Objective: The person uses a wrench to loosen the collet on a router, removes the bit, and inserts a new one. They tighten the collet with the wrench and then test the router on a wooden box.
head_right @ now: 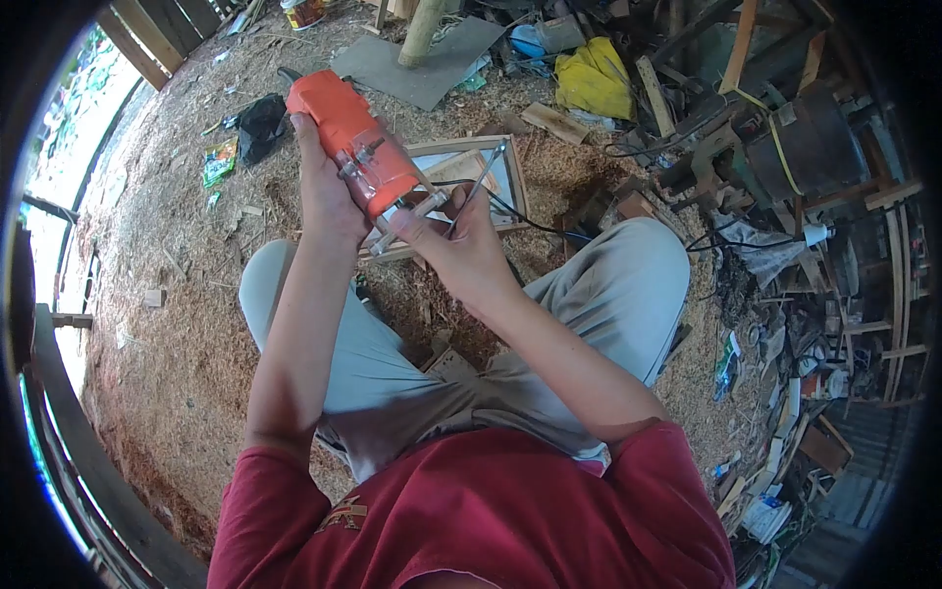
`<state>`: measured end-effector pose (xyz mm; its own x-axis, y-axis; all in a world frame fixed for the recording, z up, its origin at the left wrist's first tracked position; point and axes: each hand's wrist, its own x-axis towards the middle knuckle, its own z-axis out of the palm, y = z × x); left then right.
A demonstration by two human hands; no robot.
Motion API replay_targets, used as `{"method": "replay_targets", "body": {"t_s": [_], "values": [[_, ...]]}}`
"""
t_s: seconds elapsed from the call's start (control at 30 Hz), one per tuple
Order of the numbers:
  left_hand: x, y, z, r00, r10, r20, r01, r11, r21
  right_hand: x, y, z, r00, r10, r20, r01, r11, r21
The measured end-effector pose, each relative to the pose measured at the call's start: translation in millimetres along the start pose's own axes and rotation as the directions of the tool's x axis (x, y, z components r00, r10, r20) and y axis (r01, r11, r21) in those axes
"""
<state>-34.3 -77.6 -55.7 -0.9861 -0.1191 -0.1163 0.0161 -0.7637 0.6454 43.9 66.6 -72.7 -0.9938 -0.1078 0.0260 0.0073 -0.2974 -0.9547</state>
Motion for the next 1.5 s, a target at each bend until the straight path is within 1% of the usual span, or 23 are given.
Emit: {"method": "replay_targets", "body": {"t_s": [0.1,0.17,0.27,0.37,0.43,0.47,0.53,0.63,0.7,0.77,0.83,0.87,0.93,1.0,1.03,1.13,1.17,1.23,1.27,1.37,1.43,1.47,1.5], "values": [[8,0,-9,0.999,-0.052,-0.008,0.052,0.997,-0.059,8,-1,-18,0.98,0.197,-0.024,-0.188,0.96,0.206],[13,1,-17,0.998,-0.063,0.027,0.065,0.994,-0.084,13,0,-26,0.973,0.208,-0.101,-0.19,0.968,0.163],[9,8,-9,0.998,-0.023,-0.057,0.021,0.999,-0.04,20,-10,-38,0.96,0.209,-0.185,-0.192,0.976,0.105],[20,6,-16,0.992,0.125,-0.026,-0.125,0.992,-0.026,20,-43,-45,0.947,0.186,-0.261,-0.182,0.982,0.041],[21,8,-19,0.985,0.172,-0.01,-0.172,0.985,0.01,24,-69,-58,0.958,0.148,-0.244,-0.145,0.989,0.033],[22,9,-19,0.981,0.196,0.003,-0.196,0.98,0.03,26,-90,-67,0.975,0.125,-0.184,-0.134,0.99,-0.036],[18,10,-24,0.987,0.161,0.019,-0.162,0.985,0.053,27,-122,-82,0.991,0.067,-0.115,-0.073,0.996,-0.05],[8,7,-26,0.989,0.132,0.06,-0.136,0.988,0.077,32,-153,-110,1.0,0.015,0.002,-0.014,0.966,-0.259],[7,3,-33,0.984,0.111,0.136,-0.125,0.987,0.098,44,-154,-136,0.995,0.095,0.007,-0.087,0.937,-0.338],[8,-3,-29,0.976,0.126,0.178,-0.153,0.978,0.142,64,-141,-161,0.981,0.191,0.025,-0.158,0.874,-0.46],[14,-13,-22,0.966,0.139,0.22,-0.182,0.965,0.19,95,-103,-193,0.952,0.303,0.05,-0.208,0.756,-0.62],[19,-18,-18,0.96,0.141,0.242,-0.196,0.956,0.219,116,-68,-219,0.93,0.338,0.144,-0.176,0.754,-0.632],[29,-29,-7,0.963,0.135,0.234,-0.197,0.944,0.263,136,-8,-242,0.926,0.311,0.213,-0.048,0.658,-0.751],[42,-45,7,0.976,0.127,0.179,-0.176,0.94,0.292,136,28,-242,0.917,0.322,0.234,-0.038,0.657,-0.753],[52,-55,7,0.964,0.148,0.22,-0.212,0.929,0.304,134,39,-237,0.895,0.376,0.239,-0.098,0.69,-0.717],[79,-86,0,0.941,0.164,0.296,-0.244,0.934,0.259,128,57,-233,0.897,0.335,0.29,0.018,0.625,-0.78],[86,-96,-2,0.937,0.167,0.307,-0.252,0.931,0.264,131,77,-241,0.918,0.272,0.287,0.061,0.62,-0.782],[99,-116,-7,0.928,0.169,0.333,-0.266,0.924,0.273,127,88,-242,0.931,0.235,0.278,0.121,0.523,-0.844],[105,-124,-9,0.934,0.178,0.31,-0.268,0.921,0.281,127,93,-242,0.938,0.214,0.272,0.145,0.471,-0.87],[115,-146,-11,0.959,0.195,0.206,-0.252,0.918,0.305,138,110,-253,0.993,0.085,0.079,0.027,0.494,-0.869],[116,-156,-6,0.971,0.221,0.086,-0.237,0.921,0.308,152,111,-265,0.986,-0.044,-0.162,-0.102,0.607,-0.788],[118,-162,-13,0.972,0.186,0.143,-0.223,0.923,0.313,159,116,-272,0.954,-0.099,-0.282,-0.149,0.659,-0.737],[122,-164,-19,0.967,0.156,0.2,-0.214,0.925,0.315,165,125,-278,0.942,-0.156,-0.298,-0.099,0.717,-0.69]]}}
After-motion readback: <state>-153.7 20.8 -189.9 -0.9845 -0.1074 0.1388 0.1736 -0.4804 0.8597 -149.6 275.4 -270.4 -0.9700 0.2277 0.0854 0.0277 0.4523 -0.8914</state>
